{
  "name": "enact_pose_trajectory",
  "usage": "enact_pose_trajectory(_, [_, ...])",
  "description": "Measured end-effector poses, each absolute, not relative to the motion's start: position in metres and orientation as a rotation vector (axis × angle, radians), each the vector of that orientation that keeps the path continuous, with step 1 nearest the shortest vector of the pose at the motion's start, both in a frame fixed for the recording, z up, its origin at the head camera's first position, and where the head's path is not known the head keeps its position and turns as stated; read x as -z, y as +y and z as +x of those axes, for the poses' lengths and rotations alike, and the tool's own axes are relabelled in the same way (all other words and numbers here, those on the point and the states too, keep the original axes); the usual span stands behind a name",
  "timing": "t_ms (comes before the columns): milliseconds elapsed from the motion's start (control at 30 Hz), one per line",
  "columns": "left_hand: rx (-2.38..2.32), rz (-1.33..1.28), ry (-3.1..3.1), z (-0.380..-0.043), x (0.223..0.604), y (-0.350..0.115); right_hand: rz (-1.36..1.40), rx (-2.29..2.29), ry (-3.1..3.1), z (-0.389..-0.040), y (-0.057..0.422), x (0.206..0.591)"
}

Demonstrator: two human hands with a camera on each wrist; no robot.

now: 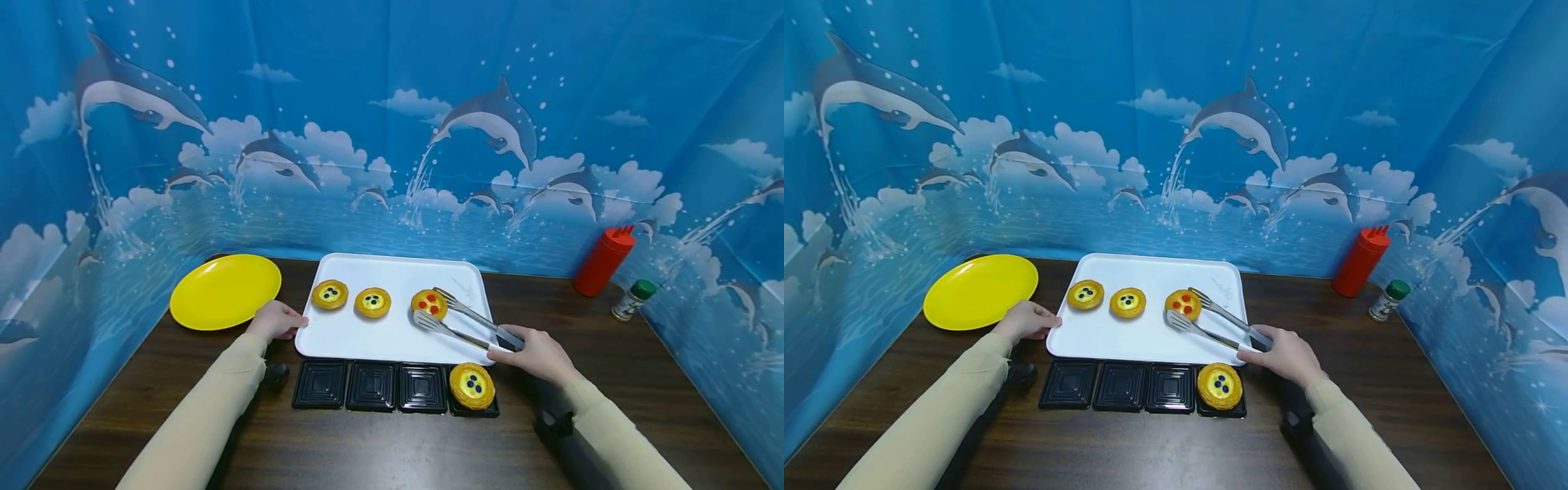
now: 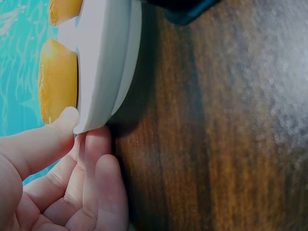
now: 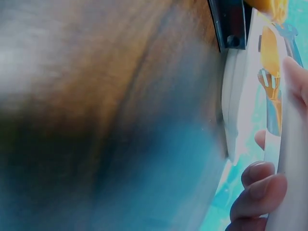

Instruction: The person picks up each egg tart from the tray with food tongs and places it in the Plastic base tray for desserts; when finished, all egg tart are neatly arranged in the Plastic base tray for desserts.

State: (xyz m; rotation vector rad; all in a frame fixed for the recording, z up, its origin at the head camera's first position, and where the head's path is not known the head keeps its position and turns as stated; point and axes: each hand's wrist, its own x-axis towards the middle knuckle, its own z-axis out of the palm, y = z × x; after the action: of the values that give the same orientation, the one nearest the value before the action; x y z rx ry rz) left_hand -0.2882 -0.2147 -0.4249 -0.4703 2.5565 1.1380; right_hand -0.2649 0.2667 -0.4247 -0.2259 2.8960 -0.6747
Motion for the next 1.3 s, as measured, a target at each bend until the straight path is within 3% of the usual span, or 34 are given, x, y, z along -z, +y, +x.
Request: enact_pose_trajectory(1300, [-1.126,-0.436,2.614,-0.289,0.433,-0.217,-0.213,0.830,2.790,-0.176,0.276,0.413])
